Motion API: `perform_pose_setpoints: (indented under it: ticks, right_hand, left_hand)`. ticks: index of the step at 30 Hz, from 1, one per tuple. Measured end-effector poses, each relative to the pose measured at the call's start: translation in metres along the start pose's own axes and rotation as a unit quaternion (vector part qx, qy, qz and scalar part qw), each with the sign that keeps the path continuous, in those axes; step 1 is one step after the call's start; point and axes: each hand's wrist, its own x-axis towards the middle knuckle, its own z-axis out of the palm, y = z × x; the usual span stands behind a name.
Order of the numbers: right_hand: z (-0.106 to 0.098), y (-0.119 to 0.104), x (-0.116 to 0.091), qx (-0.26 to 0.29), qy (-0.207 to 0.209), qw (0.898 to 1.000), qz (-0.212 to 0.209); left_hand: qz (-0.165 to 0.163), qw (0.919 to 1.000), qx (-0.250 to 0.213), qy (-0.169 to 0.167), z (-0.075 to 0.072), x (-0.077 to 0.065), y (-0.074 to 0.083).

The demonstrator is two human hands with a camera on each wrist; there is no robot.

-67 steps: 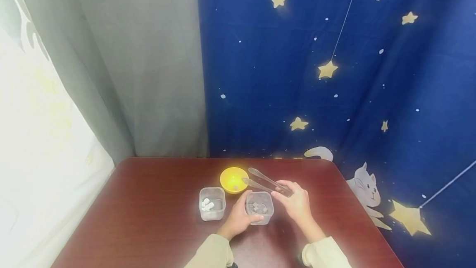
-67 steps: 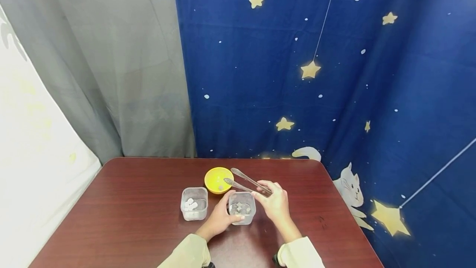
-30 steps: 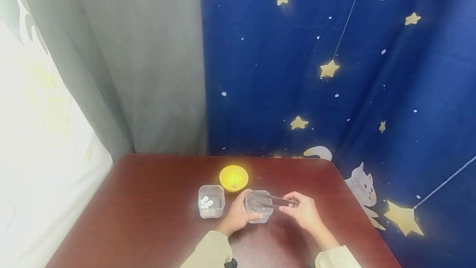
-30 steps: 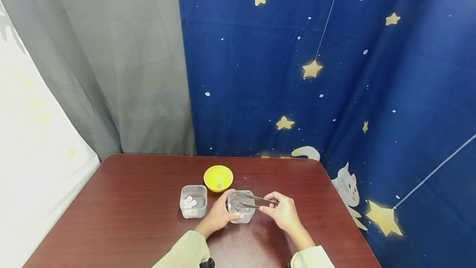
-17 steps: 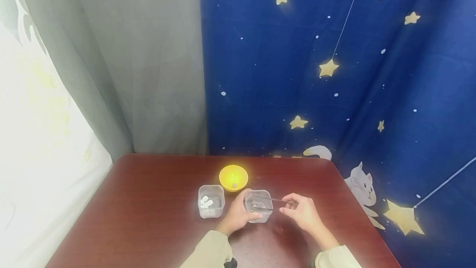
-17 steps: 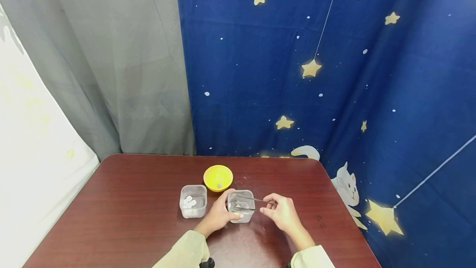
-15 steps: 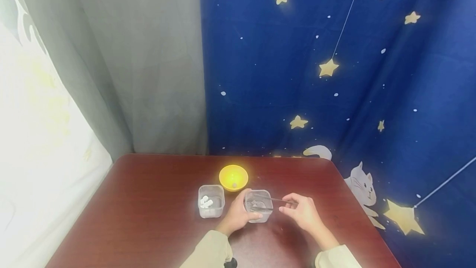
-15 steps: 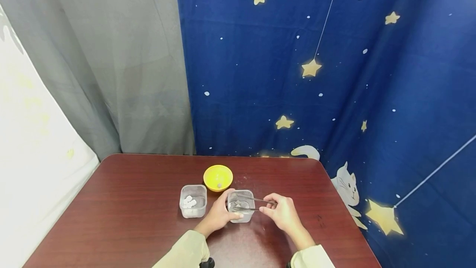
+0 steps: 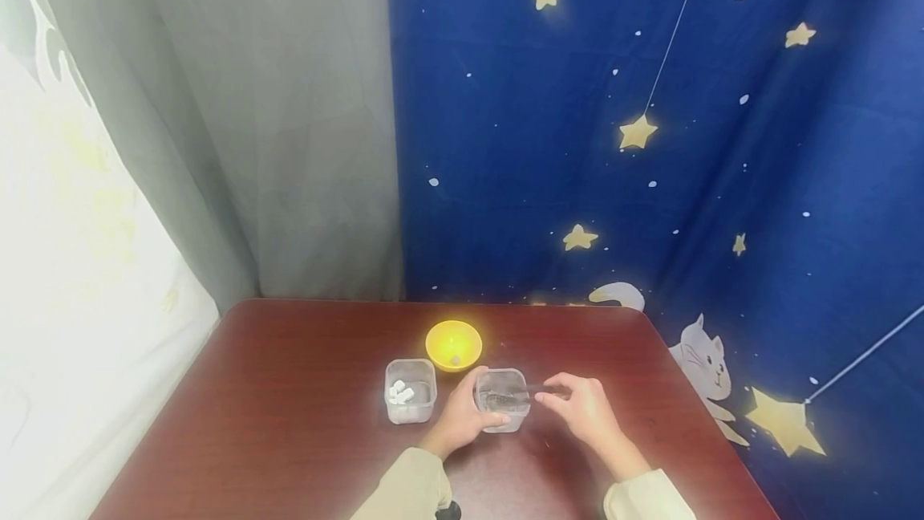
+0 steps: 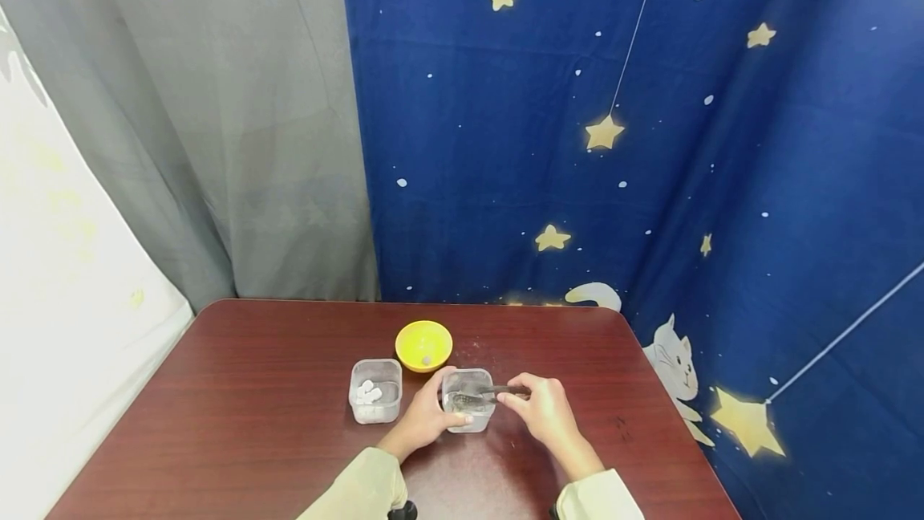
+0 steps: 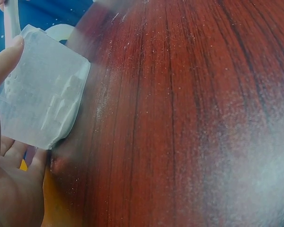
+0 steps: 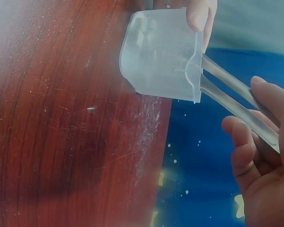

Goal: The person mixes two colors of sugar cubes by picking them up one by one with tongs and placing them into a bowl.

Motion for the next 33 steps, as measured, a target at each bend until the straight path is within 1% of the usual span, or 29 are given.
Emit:
perform_pose_setpoints:
  ticks: [8,12,23,24,28,33]
  right_hand:
    - [0.0,0.0002,0.0023,-0.024,0.0,1.0,-0.008]
    - [-0.0001,-0.0018,0.0029,-0.022,-0.006,1.0,-0.008]
    - [0.0056,-0.0018,0.0036,-0.032,-0.001,0.999,-0.015]
    - [0.0059,-0.0017,0.0035,-0.034,-0.001,0.999,-0.018]
    - [0.0059,-0.002,0.0029,-0.039,-0.008,0.999,-0.011]
    - [0.0058,-0.0033,0.0021,-0.04,-0.018,0.999,-0.008]
  left_hand:
    - [0.001,1.0,-0.004,-0.001,-0.0001,0.0013,0.0009]
    - [-0.004,1.0,0.007,0.001,0.0,0.0015,0.0014]
    - [-0.011,0.9998,0.014,0.0,-0.0001,0.0016,0.0006]
    - [-0.011,0.9998,0.014,0.0,-0.0001,0.0016,0.0006]
    - [-0.011,0.9999,0.011,-0.001,0.0,0.0017,0.0001]
    - [-0.003,1.0,-0.002,-0.003,-0.0006,0.0012,-0.0009]
